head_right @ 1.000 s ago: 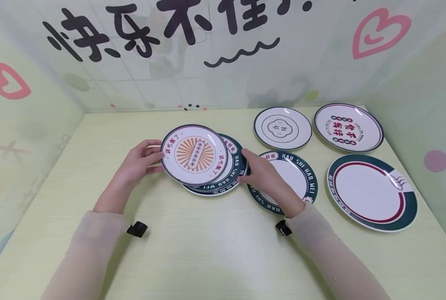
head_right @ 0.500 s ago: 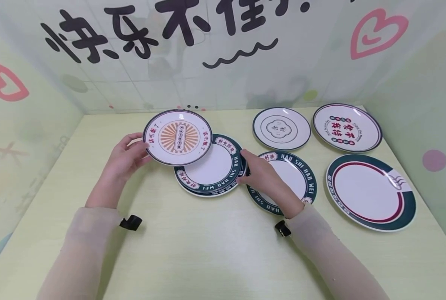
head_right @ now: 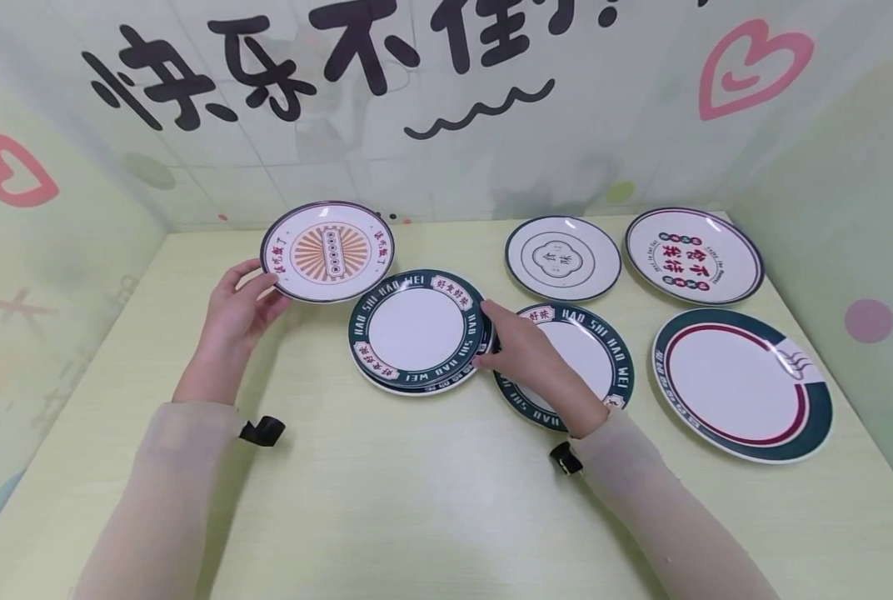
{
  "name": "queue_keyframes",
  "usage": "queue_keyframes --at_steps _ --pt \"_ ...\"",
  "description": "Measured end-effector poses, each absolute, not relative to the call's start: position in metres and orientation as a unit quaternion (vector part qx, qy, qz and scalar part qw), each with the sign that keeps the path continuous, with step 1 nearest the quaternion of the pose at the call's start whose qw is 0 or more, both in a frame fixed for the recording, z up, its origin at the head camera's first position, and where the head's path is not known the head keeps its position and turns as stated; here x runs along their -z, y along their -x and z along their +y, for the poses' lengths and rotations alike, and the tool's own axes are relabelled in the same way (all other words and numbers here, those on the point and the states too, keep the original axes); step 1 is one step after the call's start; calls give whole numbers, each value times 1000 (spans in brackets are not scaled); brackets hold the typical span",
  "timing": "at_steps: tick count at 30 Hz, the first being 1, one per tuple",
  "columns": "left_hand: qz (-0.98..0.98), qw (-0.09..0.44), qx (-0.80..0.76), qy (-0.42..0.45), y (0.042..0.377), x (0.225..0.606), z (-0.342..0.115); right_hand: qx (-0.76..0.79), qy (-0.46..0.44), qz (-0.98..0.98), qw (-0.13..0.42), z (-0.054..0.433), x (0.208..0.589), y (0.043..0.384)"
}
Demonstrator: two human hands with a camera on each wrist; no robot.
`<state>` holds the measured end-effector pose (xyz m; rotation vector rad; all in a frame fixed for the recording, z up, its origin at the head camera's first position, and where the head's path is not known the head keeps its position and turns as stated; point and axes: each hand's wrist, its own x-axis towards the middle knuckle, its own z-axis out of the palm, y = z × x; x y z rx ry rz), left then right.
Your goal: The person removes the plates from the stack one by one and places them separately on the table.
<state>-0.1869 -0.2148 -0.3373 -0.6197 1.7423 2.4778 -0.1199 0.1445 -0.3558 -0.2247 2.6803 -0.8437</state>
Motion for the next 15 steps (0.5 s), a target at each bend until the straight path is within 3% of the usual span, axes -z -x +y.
queue_keyframes --at_steps 15 --pt "525 12 -816 243 198 349 -222 287 75 942 158 144 356 119"
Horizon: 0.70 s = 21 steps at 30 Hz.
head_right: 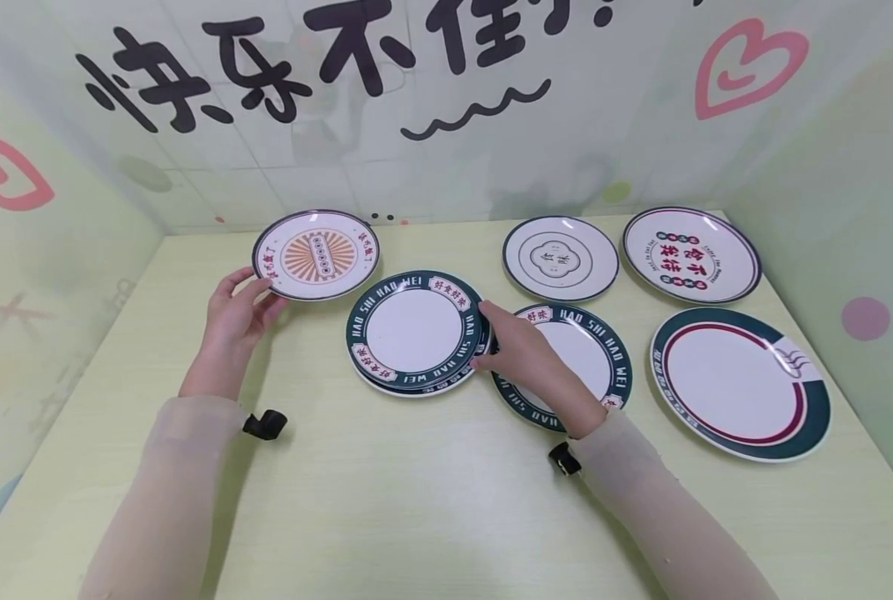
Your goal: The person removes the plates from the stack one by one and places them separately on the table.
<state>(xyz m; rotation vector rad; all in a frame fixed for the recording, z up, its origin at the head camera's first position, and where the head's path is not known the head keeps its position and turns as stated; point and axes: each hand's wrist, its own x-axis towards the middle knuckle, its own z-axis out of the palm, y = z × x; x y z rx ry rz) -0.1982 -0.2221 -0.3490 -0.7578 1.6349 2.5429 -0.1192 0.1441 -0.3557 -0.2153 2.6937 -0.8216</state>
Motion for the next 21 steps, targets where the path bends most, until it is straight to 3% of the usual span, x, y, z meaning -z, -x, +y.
queue_keyframes --at_steps 21 --pt "560 50 -787 255 206 362 -223 291 76 941 155 145 358 119"
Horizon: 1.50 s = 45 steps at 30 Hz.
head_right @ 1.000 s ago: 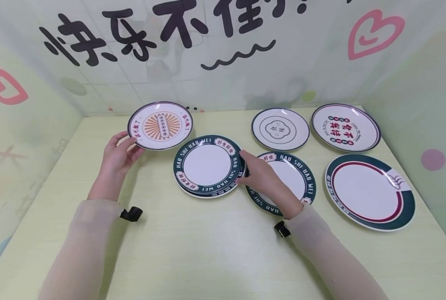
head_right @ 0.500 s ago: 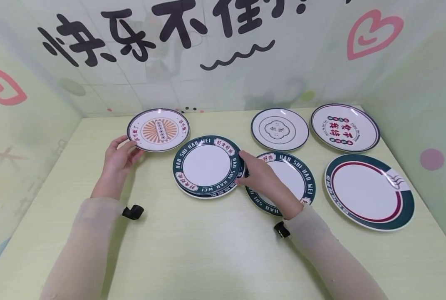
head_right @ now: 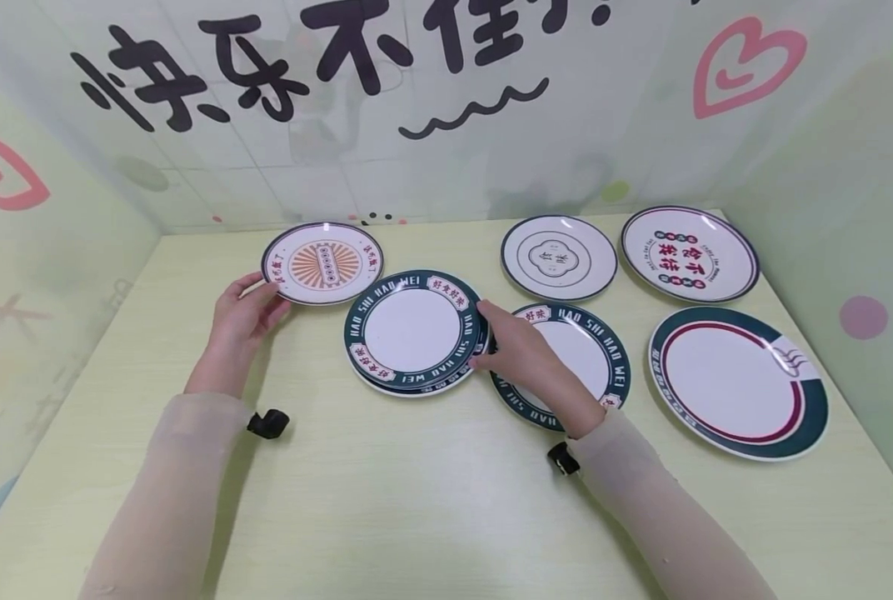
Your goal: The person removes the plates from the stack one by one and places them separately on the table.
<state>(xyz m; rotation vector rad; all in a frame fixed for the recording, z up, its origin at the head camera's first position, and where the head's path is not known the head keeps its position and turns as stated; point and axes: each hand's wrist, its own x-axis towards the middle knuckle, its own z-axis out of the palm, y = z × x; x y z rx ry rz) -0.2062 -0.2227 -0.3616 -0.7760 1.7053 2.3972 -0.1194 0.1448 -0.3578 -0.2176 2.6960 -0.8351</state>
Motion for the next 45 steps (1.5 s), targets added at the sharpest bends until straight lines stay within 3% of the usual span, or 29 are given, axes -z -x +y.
queue_keyframes --at_steps 12,45 --pt "666 120 -704 217 202 363 -221 292 79 940 156 144 358 120" --pt "755 110 -629 149 178 363 -204 288 77 941 158 145 358 120"
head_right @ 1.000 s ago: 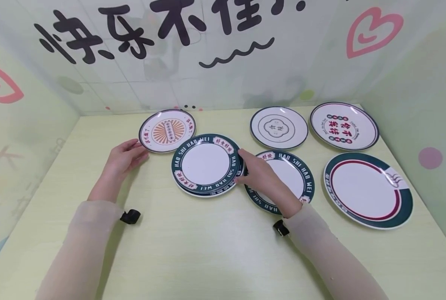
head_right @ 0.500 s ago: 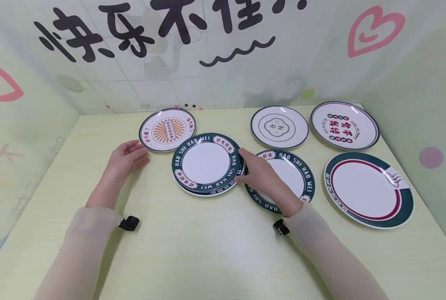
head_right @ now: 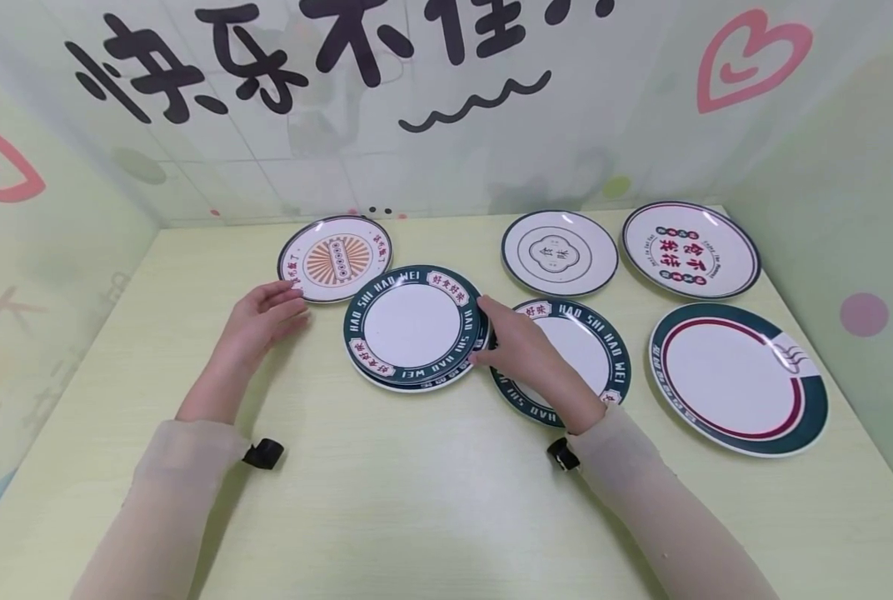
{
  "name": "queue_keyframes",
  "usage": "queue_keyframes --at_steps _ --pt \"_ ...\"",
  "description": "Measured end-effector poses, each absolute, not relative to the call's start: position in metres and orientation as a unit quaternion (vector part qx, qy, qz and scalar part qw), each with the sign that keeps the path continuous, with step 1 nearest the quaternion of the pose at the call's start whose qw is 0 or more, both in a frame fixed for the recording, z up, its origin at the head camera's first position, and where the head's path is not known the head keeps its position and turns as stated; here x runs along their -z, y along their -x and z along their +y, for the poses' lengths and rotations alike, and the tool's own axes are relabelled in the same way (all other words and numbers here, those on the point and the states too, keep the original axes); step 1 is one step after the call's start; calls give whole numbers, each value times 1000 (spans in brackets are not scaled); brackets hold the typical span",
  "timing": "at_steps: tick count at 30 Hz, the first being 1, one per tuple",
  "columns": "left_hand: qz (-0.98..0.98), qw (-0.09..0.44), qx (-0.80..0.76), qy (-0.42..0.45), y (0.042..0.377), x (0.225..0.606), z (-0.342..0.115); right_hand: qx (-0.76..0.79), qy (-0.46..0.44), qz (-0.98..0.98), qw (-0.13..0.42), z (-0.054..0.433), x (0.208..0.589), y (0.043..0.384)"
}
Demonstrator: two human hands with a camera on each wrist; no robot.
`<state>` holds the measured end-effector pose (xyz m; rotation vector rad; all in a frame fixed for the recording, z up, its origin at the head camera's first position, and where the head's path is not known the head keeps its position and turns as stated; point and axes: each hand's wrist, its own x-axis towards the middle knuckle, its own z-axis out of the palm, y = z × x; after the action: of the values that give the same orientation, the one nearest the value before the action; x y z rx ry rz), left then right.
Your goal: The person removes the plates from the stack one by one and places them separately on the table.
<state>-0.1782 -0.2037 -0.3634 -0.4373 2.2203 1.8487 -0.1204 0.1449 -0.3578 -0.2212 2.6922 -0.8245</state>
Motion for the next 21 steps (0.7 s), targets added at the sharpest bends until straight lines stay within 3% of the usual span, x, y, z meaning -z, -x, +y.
queue_keyframes --at_steps 21 --pt "792 127 -594 58 165 361 -182 291 81 940 160 146 357 122"
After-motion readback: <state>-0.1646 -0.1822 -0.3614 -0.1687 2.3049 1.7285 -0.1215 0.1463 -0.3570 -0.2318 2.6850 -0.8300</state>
